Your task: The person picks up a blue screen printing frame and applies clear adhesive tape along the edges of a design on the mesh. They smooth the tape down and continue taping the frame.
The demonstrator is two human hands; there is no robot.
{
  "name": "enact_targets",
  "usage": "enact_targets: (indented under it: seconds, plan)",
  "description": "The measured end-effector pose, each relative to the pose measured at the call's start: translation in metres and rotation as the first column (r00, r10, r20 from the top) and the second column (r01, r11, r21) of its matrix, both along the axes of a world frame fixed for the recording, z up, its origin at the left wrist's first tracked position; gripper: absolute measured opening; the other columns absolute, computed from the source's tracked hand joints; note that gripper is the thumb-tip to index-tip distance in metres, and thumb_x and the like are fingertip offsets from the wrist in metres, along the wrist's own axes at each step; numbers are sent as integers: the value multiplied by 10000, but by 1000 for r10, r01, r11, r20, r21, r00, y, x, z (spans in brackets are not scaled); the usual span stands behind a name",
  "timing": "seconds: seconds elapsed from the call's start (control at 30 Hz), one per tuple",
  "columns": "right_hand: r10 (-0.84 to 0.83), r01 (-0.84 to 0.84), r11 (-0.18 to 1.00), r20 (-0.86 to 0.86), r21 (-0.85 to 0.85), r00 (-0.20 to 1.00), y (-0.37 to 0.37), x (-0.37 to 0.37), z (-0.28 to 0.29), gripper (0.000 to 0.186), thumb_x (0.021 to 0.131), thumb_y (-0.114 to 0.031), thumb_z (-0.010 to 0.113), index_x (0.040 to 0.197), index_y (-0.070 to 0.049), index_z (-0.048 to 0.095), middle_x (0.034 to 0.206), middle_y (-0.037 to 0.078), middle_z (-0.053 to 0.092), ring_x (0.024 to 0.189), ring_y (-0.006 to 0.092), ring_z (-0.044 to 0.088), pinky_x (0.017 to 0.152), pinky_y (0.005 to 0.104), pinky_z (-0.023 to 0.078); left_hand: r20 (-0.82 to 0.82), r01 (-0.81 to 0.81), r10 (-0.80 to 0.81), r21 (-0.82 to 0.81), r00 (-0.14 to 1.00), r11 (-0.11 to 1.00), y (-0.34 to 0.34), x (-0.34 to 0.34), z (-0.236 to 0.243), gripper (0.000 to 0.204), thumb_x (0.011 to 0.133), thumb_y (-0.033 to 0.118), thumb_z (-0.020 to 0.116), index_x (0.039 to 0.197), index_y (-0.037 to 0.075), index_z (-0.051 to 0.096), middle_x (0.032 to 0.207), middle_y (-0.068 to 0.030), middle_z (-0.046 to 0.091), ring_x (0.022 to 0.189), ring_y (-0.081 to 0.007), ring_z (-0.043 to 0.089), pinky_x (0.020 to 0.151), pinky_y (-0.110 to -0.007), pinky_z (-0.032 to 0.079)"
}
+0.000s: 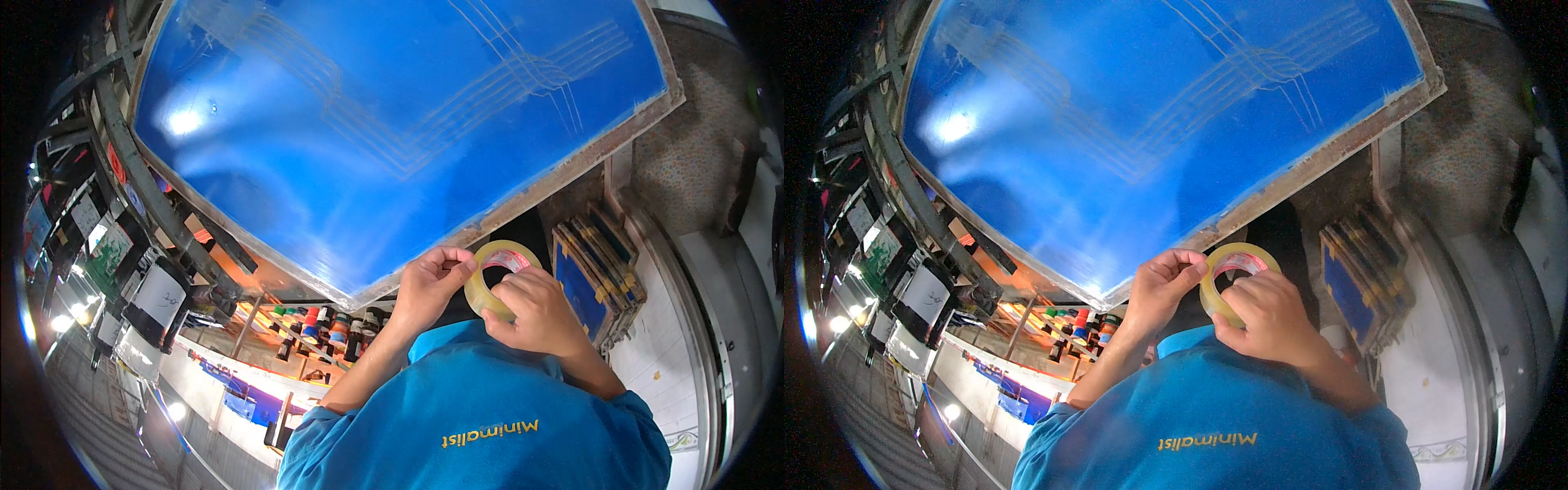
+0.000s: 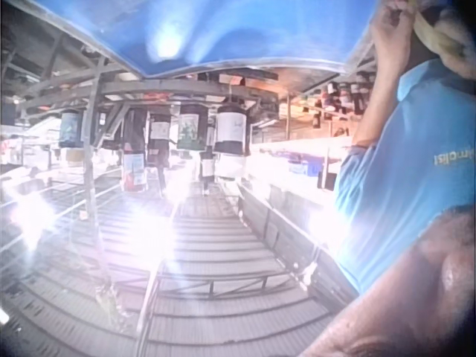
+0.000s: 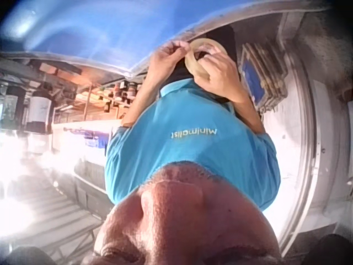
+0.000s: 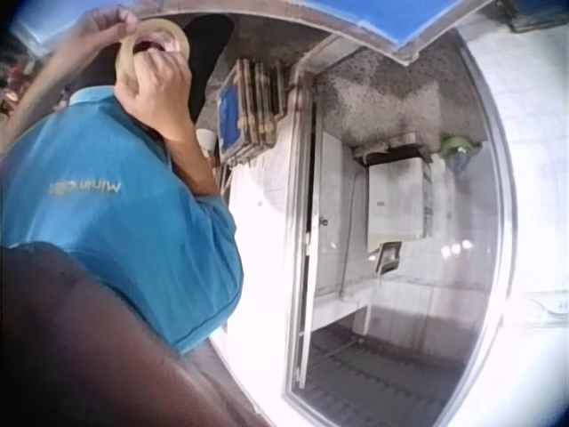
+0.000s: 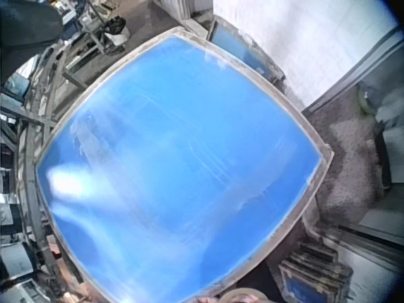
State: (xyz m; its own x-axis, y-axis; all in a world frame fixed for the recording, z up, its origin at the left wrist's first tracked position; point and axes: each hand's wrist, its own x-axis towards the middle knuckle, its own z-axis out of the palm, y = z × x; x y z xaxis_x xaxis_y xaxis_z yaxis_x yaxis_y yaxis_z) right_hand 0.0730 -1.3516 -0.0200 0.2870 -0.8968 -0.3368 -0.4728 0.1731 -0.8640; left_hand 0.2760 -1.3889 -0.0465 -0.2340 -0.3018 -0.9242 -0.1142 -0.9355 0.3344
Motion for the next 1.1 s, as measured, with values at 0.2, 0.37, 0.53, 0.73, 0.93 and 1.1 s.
enact_targets:
  seconds: [0.2, 0.37, 0.53, 0.73, 0.93, 1.1]
  plan:
    - [-7, 7, 1000, -9, -10, 1000, -2, 17, 4, 250, 725, -178, 765, 762, -53, 551, 724, 109, 557, 688, 331, 577, 665, 444, 466, -36, -55, 54, -45, 998, 997, 2, 15, -1, 191, 974, 127, 706, 1097, -15, 671, 1009, -41, 691, 908, -77, 624, 806, -238, 516]
    - [-6, 5, 1000, 49, 14, 999, -5, 30, 6, 253, 717, -162, 778, 810, -15, 593, 744, 128, 581, 702, 338, 589, 675, 439, 485, -79, -32, 23, -126, 997, 992, 3, 34, -3, 168, 976, 129, 704, 1085, 5, 674, 1068, -37, 684, 942, -83, 627, 819, -255, 525]
    - [-28, 28, 999, -7, -28, 1000, -9, 46, 3, 242, 737, -166, 759, 769, -64, 542, 722, 101, 531, 693, 328, 562, 675, 445, 457, -6, 11, -13, -218, 1000, 976, -3, 41, 0, 185, 993, 141, 682, 1108, -1, 708, 1127, -83, 690, 981, -133, 657, 822, -286, 545]
    - [-45, 46, 998, 23, -46, 999, -15, 56, -3, 227, 741, -163, 761, 801, -61, 568, 732, 98, 547, 702, 321, 573, 690, 441, 467, 108, 263, -242, -507, 964, 821, -14, 64, 1, 211, 990, 101, 661, 1159, -8, 725, 1135, -149, 715, 1000, -181, 692, 839, -307, 579]
    - [-32, 36, 997, 56, -63, 998, -18, 56, -3, 228, 740, -174, 766, 818, -66, 581, 724, 96, 562, 690, 320, 584, 694, 444, 474, 3, 283, -317, -460, 948, 841, -27, 79, -9, 142, 967, 63, 674, 1070, -22, 721, 1086, -133, 719, 960, -178, 712, 802, -295, 598]
    - [-12, 16, 999, 121, -29, 993, -23, 48, 1, 223, 749, -183, 763, 832, -62, 594, 727, 111, 576, 686, 330, 597, 692, 441, 479, 65, 398, -440, -562, 895, 725, -38, 77, -7, 58, 935, 40, 683, 961, -6, 661, 980, -120, 680, 853, -187, 662, 751, -308, 548]
